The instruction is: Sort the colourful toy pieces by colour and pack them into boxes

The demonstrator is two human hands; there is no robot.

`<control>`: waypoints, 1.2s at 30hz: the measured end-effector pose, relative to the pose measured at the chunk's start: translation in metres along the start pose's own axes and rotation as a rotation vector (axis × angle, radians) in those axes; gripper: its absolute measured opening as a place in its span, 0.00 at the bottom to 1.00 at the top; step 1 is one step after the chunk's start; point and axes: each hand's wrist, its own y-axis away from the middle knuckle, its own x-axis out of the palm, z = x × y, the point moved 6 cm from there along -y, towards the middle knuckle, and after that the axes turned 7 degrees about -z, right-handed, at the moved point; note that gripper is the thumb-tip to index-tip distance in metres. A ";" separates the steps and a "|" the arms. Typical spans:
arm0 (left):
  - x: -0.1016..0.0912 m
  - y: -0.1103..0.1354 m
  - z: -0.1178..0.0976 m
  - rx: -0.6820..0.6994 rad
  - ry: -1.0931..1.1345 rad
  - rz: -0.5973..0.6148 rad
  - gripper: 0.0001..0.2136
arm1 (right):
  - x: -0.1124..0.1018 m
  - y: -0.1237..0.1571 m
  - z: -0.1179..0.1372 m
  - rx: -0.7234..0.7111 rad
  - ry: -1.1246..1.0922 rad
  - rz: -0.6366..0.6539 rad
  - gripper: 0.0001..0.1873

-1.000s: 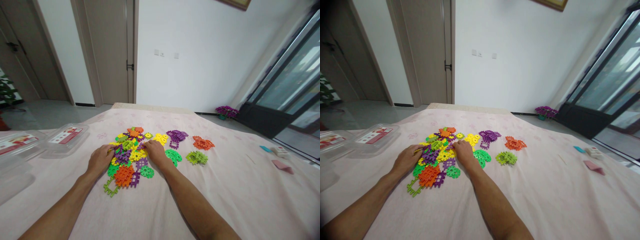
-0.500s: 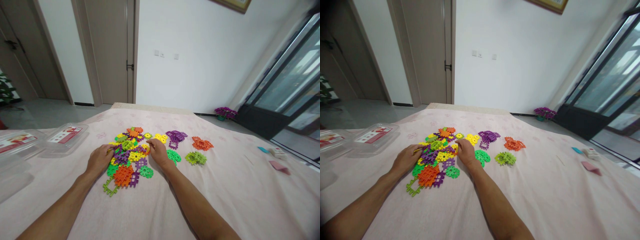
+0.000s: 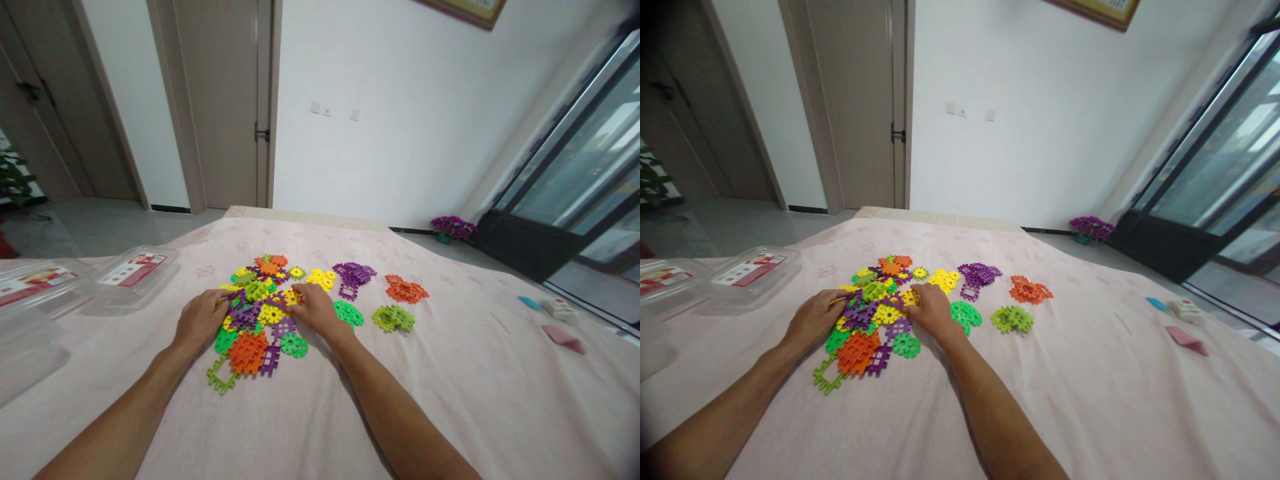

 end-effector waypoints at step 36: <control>-0.002 0.001 -0.003 0.010 -0.005 0.024 0.21 | 0.007 0.017 0.028 -0.008 -0.242 0.054 0.15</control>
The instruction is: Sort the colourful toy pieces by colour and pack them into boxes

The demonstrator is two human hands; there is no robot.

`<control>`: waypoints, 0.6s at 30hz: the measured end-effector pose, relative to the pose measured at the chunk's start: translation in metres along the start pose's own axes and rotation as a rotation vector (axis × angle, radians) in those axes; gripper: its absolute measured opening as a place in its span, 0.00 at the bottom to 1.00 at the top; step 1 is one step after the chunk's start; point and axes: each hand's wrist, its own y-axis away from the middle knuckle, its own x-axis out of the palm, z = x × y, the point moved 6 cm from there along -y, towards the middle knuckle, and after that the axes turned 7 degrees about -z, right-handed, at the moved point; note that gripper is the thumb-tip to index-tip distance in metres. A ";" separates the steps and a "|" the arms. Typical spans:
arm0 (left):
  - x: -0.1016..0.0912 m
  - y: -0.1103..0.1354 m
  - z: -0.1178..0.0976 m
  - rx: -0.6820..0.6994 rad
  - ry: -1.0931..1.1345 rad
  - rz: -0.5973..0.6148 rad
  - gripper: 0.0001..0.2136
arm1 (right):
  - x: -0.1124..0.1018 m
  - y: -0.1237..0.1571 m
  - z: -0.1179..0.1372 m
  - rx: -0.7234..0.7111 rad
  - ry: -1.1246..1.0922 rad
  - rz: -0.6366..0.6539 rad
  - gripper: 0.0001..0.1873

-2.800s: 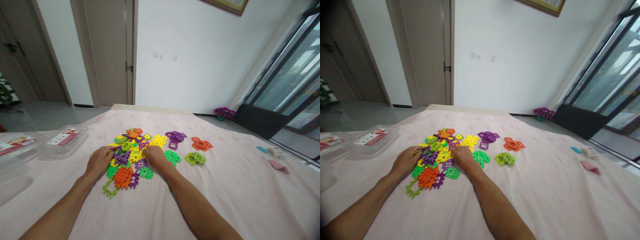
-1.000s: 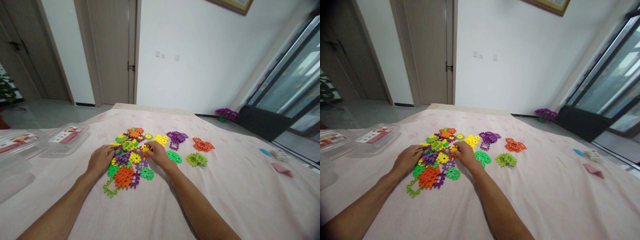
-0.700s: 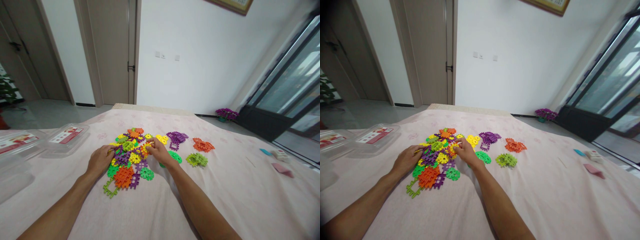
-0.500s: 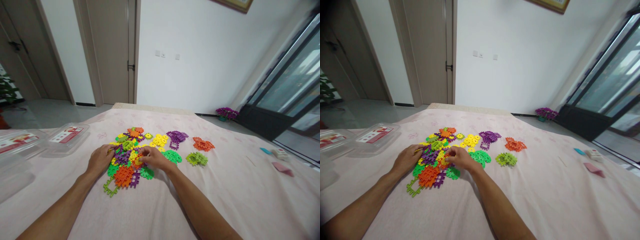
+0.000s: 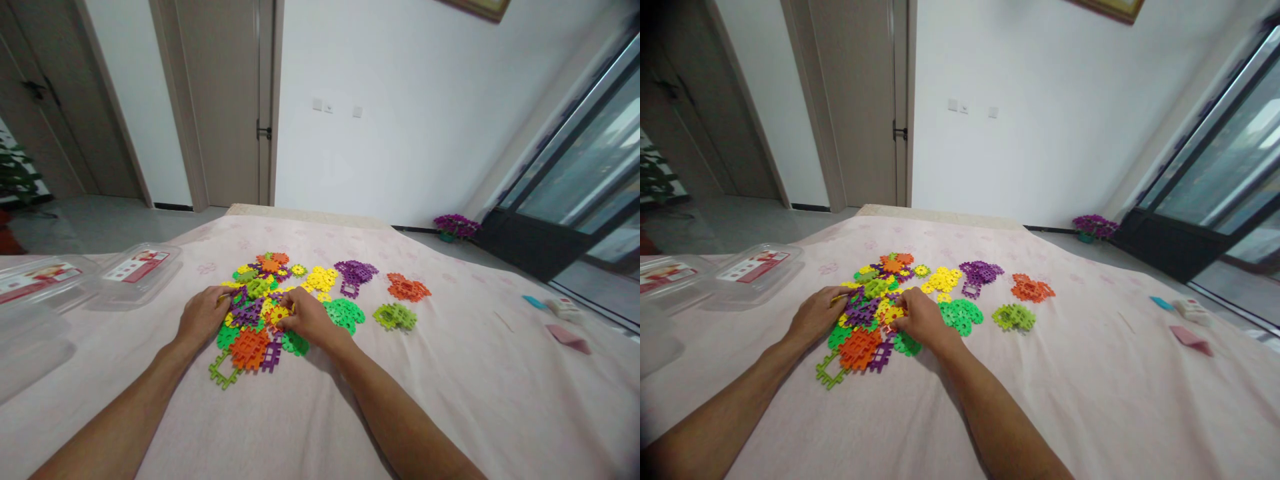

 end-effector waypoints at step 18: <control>0.001 -0.001 0.003 -0.013 0.014 -0.004 0.20 | -0.055 -0.023 -0.087 0.361 -0.234 -0.384 0.20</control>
